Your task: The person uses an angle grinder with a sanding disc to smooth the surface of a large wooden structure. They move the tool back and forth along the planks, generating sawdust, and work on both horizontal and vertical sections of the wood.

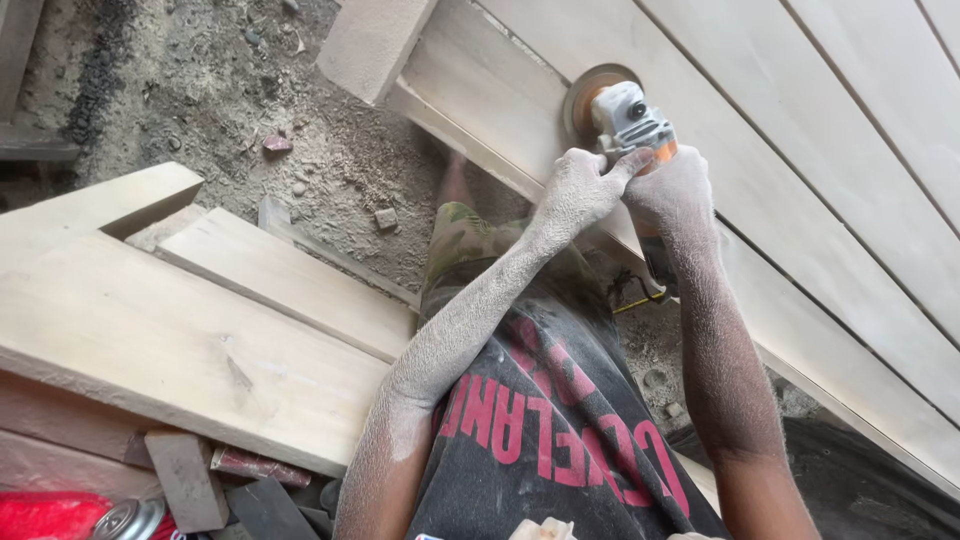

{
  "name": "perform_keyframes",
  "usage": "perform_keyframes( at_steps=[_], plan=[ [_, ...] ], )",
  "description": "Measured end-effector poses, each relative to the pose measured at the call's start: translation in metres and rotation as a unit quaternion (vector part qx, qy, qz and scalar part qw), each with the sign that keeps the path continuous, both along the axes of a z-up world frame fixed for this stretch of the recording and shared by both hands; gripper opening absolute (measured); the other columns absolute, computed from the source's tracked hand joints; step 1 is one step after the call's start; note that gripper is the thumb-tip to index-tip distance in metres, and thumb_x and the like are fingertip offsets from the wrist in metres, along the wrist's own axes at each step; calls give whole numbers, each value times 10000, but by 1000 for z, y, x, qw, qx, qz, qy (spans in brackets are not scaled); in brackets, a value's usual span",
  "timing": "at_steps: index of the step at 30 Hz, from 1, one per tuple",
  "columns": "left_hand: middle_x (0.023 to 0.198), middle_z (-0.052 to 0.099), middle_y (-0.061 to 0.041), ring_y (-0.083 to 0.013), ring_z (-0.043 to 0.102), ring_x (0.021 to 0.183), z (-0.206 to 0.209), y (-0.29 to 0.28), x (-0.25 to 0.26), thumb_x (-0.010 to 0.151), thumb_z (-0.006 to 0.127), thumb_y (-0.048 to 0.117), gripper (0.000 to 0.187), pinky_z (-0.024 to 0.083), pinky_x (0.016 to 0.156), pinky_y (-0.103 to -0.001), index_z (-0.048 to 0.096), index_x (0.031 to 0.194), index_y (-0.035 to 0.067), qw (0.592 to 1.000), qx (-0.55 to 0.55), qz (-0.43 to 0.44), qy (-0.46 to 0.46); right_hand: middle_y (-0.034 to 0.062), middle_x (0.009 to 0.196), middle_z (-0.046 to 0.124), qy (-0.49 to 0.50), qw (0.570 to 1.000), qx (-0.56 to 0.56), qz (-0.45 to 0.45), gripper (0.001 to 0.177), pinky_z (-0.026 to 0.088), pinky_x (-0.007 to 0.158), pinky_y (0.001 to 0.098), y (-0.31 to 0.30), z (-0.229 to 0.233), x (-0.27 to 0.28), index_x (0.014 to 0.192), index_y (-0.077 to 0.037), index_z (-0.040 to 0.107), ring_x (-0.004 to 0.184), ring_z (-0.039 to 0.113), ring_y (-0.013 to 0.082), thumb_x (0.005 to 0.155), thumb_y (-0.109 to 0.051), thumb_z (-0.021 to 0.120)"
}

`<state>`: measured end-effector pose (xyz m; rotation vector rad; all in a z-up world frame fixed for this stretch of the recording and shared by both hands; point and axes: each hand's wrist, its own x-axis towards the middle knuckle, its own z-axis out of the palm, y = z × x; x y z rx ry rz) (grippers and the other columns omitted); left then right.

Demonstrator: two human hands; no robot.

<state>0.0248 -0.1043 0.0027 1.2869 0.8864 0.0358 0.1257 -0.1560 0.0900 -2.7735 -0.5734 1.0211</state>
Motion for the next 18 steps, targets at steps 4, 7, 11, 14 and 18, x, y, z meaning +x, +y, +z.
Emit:
perform_keyframes(
  at_steps=[4,7,11,14,18],
  plan=[
    [609,717,-62,-133,680,531,-2,18,-4,906,643,619,618,541,504,-317,764,762,30,999,-7,-25,38,129,849,757,32,999,12,-8,360,619,689,368,22,12,-12,1017,-41,738,758,757,210,898,-381,755],
    [602,681,-64,-133,623,502,-5,43,-22,891,656,633,642,497,458,-324,739,742,14,997,-63,-5,53,115,844,762,47,998,31,20,351,624,692,339,44,13,-22,1012,-40,738,752,755,178,879,-365,762],
    [581,708,-20,-74,696,500,-9,53,-26,865,634,671,647,582,484,-259,743,718,50,999,-35,0,35,128,863,762,57,998,-9,29,361,631,725,350,50,11,-20,1014,-25,738,791,765,202,840,-338,785],
    [608,684,-66,-138,648,526,-10,28,-11,886,701,626,687,547,482,-314,734,767,-50,995,-86,-23,42,183,889,752,18,998,12,53,354,597,754,416,23,15,-17,1070,-29,756,855,737,279,920,-349,743],
    [610,736,-34,-115,704,580,-11,-26,8,850,680,636,633,559,538,-294,830,875,21,998,-43,-34,-28,163,916,765,5,999,39,-32,396,588,759,423,-26,18,-5,1079,-38,760,879,762,235,876,-378,766]
  ],
)
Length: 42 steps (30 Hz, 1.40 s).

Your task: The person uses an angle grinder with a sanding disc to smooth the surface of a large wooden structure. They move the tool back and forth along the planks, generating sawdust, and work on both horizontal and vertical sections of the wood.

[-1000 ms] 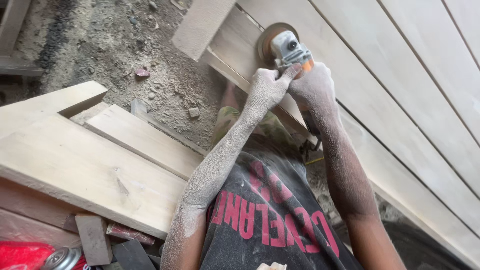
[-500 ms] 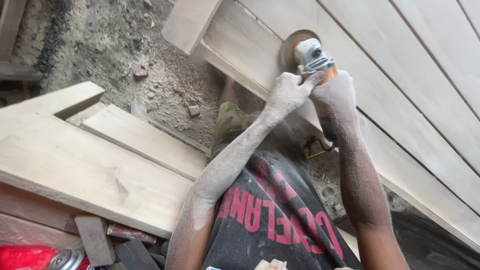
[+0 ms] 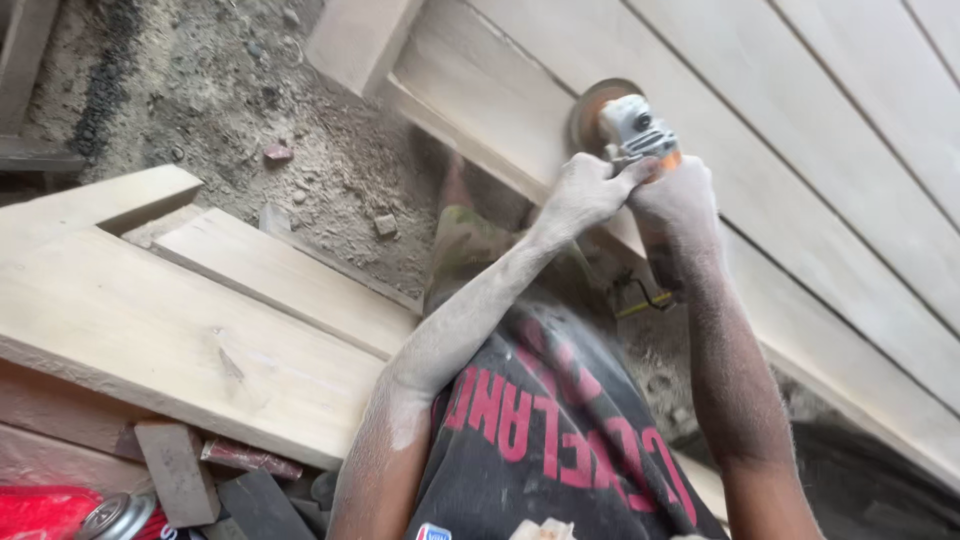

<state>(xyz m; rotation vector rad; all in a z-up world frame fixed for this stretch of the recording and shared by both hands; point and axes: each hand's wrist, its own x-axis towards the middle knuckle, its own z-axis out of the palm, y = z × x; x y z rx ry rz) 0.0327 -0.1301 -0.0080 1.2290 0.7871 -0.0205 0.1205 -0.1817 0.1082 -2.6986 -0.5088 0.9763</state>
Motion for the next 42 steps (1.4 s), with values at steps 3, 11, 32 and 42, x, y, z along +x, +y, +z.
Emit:
perform_keyframes(
  at_steps=[3,11,32,42],
  plan=[
    [580,713,-37,-121,697,547,-6,-20,16,843,670,661,667,553,513,-306,824,835,13,998,12,-56,22,175,898,758,2,997,-67,-35,410,604,753,425,-25,-7,11,1069,-10,736,862,767,256,894,-380,748],
    [506,609,-6,-78,576,445,-12,34,-12,849,661,698,683,463,405,-261,632,582,71,998,3,-11,69,187,874,748,-25,993,-31,111,420,595,751,437,25,-26,3,1045,-32,755,813,733,308,896,-424,750],
    [619,750,-100,-144,731,545,-24,-45,37,781,722,666,669,593,500,-290,766,709,3,996,-41,-82,4,165,896,754,17,995,-100,-19,487,631,720,381,-71,-34,33,1069,11,728,796,758,241,893,-442,765],
    [572,694,-31,-135,683,555,-28,-39,35,837,655,703,702,546,518,-313,755,738,16,996,20,-92,-2,188,926,758,-3,998,-60,-28,478,607,787,410,-62,-31,26,1077,3,732,863,756,281,905,-443,734]
  ],
)
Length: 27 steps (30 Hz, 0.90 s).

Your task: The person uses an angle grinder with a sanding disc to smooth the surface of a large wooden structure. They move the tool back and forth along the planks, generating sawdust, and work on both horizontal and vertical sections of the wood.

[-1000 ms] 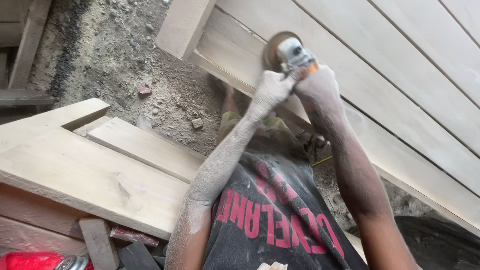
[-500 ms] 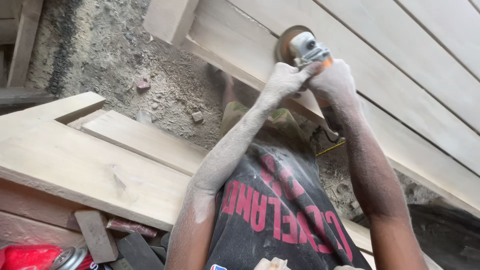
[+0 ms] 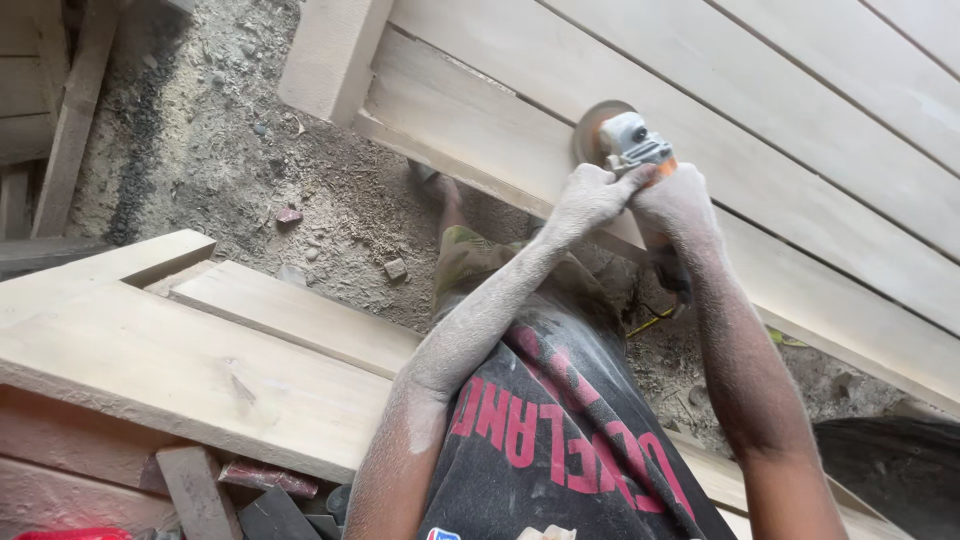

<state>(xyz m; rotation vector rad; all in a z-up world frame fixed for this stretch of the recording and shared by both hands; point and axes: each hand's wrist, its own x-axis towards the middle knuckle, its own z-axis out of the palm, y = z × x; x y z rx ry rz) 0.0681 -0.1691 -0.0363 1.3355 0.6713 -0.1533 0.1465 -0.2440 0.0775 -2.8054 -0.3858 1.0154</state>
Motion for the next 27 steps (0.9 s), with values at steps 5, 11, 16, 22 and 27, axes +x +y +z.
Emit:
perform_keyframes(
  at_steps=[5,11,16,22,27],
  plan=[
    [545,656,-13,-112,671,543,8,42,-20,802,646,740,703,547,520,-301,741,683,54,996,17,83,13,180,904,753,-5,1000,27,-10,449,619,756,405,56,10,-12,1033,35,710,859,774,273,897,-391,739],
    [566,680,-32,-112,677,543,26,72,-47,802,641,749,738,557,532,-314,713,670,26,980,66,186,32,181,861,758,0,994,77,78,360,610,750,401,104,17,-30,1031,0,736,839,775,265,911,-339,709],
    [587,710,-30,-94,674,547,28,100,-63,793,662,716,678,552,530,-297,746,696,50,969,53,240,-7,127,861,762,20,995,67,65,391,616,730,374,139,12,-38,1007,-10,732,832,773,226,876,-379,747],
    [576,648,-38,-137,601,505,23,100,-55,851,670,675,690,486,489,-318,725,726,-1,979,-24,200,13,121,868,763,40,996,64,51,328,636,689,366,134,11,-31,1027,-33,728,783,771,214,911,-339,708],
    [540,673,-9,-58,631,508,15,74,-37,825,699,666,657,503,481,-262,775,721,21,984,-3,175,-24,147,854,755,0,1000,14,25,340,625,704,366,106,10,-17,994,2,721,774,761,204,904,-325,745]
  ],
)
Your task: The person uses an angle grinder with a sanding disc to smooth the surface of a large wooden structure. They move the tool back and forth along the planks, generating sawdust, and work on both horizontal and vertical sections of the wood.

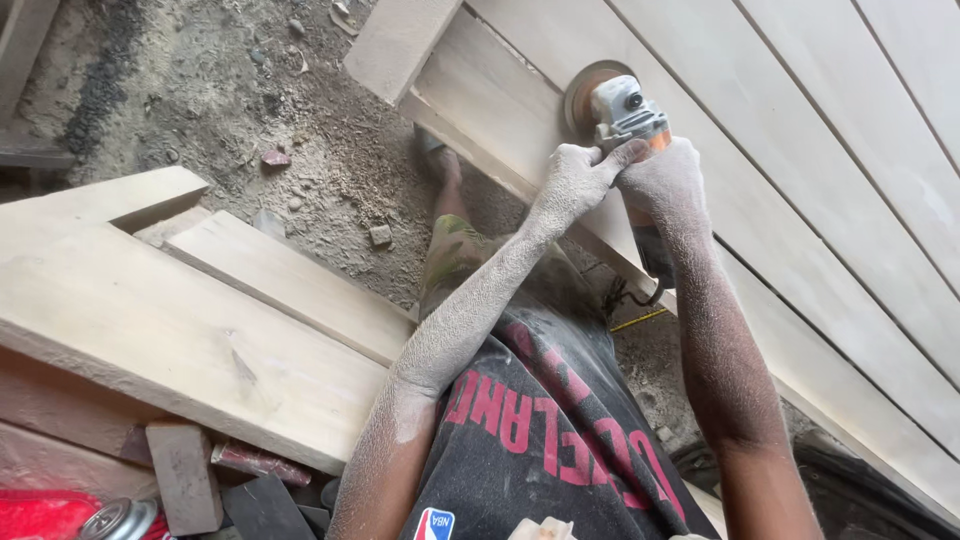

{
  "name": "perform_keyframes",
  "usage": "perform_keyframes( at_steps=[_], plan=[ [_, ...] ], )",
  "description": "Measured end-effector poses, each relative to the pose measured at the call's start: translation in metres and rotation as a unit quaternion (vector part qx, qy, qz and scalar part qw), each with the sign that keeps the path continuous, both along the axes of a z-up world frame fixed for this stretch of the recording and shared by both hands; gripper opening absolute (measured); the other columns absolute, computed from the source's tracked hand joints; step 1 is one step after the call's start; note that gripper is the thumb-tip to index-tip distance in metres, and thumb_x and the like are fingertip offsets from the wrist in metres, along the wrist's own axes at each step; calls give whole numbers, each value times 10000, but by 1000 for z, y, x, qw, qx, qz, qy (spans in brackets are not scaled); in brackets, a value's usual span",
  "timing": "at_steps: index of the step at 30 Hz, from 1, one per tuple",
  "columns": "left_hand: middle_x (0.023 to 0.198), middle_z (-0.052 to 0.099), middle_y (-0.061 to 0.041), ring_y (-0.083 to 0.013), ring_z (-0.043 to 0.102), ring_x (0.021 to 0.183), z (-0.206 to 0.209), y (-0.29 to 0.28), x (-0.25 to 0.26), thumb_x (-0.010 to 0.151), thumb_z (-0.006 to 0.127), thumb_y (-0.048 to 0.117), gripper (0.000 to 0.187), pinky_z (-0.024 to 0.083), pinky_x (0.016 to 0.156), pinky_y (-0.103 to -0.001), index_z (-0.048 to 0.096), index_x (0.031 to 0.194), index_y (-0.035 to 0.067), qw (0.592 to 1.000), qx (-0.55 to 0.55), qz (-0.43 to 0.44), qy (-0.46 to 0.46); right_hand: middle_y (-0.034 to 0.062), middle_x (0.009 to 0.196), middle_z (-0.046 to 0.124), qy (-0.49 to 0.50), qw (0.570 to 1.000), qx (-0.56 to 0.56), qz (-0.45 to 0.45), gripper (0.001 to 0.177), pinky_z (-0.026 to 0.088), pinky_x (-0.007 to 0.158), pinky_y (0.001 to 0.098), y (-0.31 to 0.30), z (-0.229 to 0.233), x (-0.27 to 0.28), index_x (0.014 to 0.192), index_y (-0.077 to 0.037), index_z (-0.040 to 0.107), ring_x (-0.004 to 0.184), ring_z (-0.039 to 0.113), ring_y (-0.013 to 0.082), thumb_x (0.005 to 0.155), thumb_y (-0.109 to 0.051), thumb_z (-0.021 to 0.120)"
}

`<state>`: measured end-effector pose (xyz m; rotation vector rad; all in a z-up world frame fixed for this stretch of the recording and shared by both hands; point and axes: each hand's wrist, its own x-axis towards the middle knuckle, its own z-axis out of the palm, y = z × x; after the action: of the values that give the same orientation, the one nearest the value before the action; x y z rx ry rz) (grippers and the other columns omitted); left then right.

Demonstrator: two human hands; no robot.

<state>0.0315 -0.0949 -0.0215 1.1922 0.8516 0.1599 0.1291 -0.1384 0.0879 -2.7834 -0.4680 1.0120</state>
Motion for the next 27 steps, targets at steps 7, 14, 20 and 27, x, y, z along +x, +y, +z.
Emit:
perform_keyframes(
  at_steps=[7,14,20,27],
  plan=[
    [567,672,-3,-59,609,491,4,30,-23,819,721,646,644,481,449,-248,787,778,7,997,-70,25,25,124,851,759,35,999,9,33,397,633,694,345,30,1,-14,998,-11,725,744,759,200,843,-367,806],
    [524,638,-10,-92,576,459,6,2,-1,821,683,666,655,455,427,-274,704,650,34,997,-61,-38,20,154,866,752,12,998,-24,58,469,623,706,362,-1,3,2,1030,23,719,762,748,210,862,-407,804],
    [574,683,-14,-98,653,532,-7,-67,33,793,706,678,635,534,492,-288,737,694,51,991,-44,-126,28,153,909,760,26,999,-34,6,421,637,712,375,-92,-22,36,1096,-22,709,801,764,243,913,-401,719],
    [638,747,-64,-179,772,639,-9,-139,67,764,639,761,722,612,624,-342,810,845,65,982,68,-178,4,173,992,761,-6,998,-62,-34,410,598,797,399,-169,-19,52,1170,-35,718,901,749,253,918,-358,722]
  ],
)
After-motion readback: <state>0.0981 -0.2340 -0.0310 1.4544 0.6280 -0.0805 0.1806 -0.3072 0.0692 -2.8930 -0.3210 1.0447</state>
